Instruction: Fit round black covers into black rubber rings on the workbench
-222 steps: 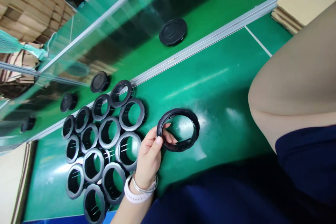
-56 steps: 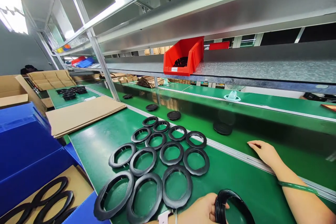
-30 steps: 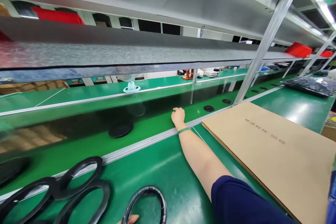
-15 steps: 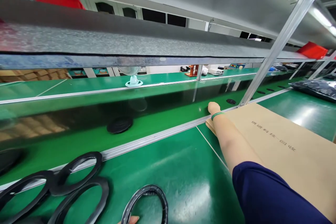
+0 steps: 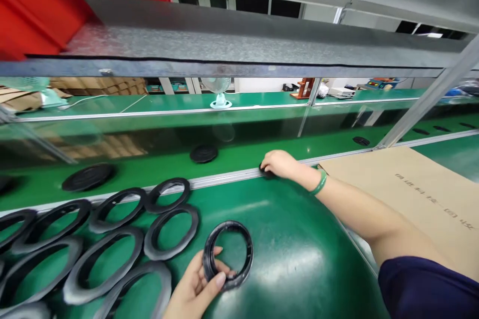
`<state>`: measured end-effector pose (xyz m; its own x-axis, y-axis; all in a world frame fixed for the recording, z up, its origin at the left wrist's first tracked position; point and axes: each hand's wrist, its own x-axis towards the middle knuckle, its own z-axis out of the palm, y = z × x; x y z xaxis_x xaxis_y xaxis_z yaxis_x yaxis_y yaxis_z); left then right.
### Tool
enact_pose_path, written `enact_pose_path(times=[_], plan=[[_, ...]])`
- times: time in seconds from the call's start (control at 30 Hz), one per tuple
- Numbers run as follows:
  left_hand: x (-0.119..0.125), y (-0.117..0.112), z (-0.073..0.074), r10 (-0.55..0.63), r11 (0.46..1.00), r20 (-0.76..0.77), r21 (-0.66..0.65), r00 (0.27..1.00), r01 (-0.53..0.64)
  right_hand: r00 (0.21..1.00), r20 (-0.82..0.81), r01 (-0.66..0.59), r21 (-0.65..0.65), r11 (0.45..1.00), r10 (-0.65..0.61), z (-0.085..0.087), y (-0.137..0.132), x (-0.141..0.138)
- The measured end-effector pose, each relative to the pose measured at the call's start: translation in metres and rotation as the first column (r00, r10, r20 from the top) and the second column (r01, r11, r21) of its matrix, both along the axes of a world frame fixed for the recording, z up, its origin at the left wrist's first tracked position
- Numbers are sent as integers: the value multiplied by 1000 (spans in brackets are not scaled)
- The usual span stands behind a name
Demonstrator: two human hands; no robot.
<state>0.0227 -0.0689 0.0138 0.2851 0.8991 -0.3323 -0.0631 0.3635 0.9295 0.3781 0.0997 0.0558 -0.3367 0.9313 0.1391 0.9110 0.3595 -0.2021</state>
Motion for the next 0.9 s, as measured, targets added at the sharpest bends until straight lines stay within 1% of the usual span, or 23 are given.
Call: enact_pose_path(times=[0.07,0.1,0.17,0.23,0.33,0.47,0.57,0.63,0.7,0.8,0.83,0.9], plan=[[-3,1,1,6,999,-24,39,1000,-5,989,-49,-137,0,991,137,-19,-25,-48],[-4,2,1,-4,998,-41,58,999,7,982,-75,-170,12,985,170,-28,-37,-67],[-7,3,1,-38,996,-79,81,996,45,976,-136,-164,54,985,170,-40,-54,-91],[-9,4,2,-62,994,-120,87,991,72,972,-205,-100,94,991,118,-47,-64,-99],[-10,5,3,-57,993,-183,92,982,75,954,-297,-10,112,994,43,-50,-65,-93],[-11,4,1,-91,988,-254,100,963,119,932,-363,26,117,993,18,-53,-60,-83],[-12,4,-3,-97,989,-256,80,962,121,920,-391,34,131,991,20,-50,-63,-84],[-11,4,-4,-80,992,-269,70,960,103,896,-442,39,162,986,37,-42,-71,-90],[-9,3,-2,-61,993,-309,75,949,89,837,-534,9,231,973,119,-30,-86,-99],[-4,3,4,-45,995,-321,73,946,72,729,-615,-96,342,935,300,-14,-113,-117],[-3,2,6,-37,996,-309,67,950,60,714,-608,-140,361,922,347,-12,-120,-123],[0,2,8,-4,998,-280,55,960,21,722,-554,-212,393,895,415,-14,-132,-135]])
